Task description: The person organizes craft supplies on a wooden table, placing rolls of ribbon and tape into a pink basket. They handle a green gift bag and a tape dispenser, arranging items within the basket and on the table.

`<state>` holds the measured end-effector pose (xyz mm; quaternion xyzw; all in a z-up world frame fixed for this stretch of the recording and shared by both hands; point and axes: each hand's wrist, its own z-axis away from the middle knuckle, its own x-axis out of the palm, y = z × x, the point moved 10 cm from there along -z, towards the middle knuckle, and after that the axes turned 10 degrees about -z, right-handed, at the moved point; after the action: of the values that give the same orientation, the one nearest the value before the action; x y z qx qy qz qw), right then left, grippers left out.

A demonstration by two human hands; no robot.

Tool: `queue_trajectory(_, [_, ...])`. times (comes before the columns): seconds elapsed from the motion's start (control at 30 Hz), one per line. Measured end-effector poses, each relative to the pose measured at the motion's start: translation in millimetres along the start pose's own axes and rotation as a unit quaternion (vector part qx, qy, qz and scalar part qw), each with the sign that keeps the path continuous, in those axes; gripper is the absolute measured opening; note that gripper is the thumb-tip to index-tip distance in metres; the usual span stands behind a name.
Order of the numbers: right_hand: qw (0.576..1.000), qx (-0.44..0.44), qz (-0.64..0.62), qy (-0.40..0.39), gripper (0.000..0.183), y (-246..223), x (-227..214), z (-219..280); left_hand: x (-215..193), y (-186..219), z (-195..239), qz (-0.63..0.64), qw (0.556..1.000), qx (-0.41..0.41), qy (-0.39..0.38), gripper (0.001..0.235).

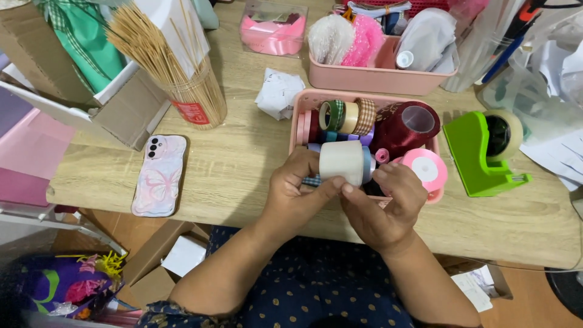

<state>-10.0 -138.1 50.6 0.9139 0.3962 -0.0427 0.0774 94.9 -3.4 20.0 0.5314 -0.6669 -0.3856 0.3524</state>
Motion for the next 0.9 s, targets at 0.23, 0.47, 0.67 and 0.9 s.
queue_trajectory(0.23, [0.998, 0.006, 0.003, -0.056, 0.014, 6, -2, -5, 1, -5, -1, -0.013, 1.000, 0.009, -0.005, 0.016])
queue_trajectory(0.47, [0.997, 0.009, -0.012, -0.078, 0.015, 0, -4, -7, -3, -8, -1, -0.035, 0.999, 0.020, 0.010, 0.014])
queue_trajectory(0.67, [0.996, -0.015, -0.029, -0.083, 0.015, -3, -12, -8, -2, 28, -6, -0.084, 0.993, 0.083, 0.015, 0.016])
queue_trajectory(0.9, [0.995, -0.025, -0.040, -0.088, 0.013, -4, -17, -10, 3, 29, -4, -0.127, 0.986, 0.108, 0.015, 0.018])
